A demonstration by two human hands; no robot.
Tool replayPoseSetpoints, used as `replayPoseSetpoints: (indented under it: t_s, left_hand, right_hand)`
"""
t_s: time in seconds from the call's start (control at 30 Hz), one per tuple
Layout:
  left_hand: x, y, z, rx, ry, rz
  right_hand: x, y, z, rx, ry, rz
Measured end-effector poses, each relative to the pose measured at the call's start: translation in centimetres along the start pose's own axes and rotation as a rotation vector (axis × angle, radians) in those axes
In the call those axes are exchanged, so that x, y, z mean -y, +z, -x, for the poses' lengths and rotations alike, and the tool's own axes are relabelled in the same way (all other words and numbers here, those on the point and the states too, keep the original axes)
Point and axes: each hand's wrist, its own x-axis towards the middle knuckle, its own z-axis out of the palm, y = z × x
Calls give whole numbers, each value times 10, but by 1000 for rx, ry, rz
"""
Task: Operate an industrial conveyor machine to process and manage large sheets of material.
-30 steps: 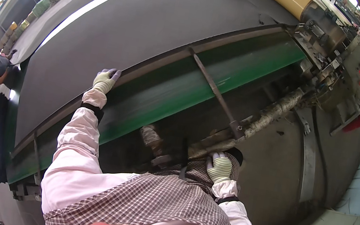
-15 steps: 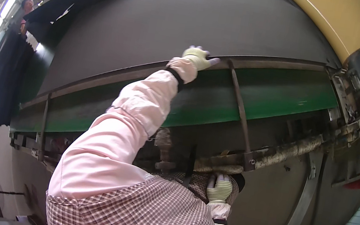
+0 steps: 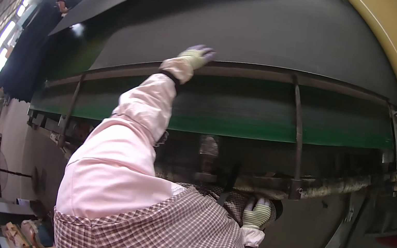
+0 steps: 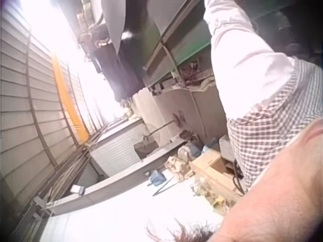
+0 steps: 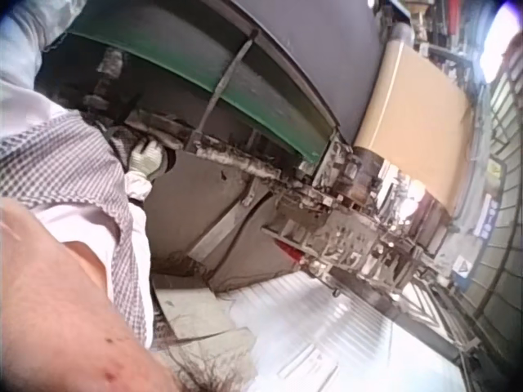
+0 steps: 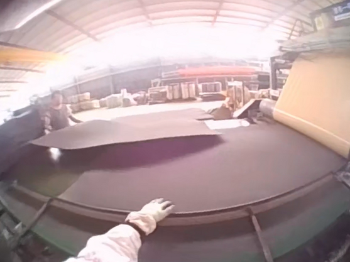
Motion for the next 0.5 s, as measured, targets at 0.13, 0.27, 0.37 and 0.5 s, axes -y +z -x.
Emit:
replayPoseSetpoints:
  t_s: [0.13, 0.27, 0.37, 0.5]
  left_hand:
    - [113, -13, 65, -37, -495, -112]
    - [88, -8, 68, -80, -246, -137]
    - [42, -1, 51, -135, -251, -129]
    - [-14, 6, 29, -113, -118, -61]
  right_hand:
    - [-2, 5, 3, -23, -20, 67]
    - [-9, 14, 7, -93, -57, 162]
    - [-14, 21, 9, -133, -79, 185]
    - [-19, 22, 12, -147, -68, 230]
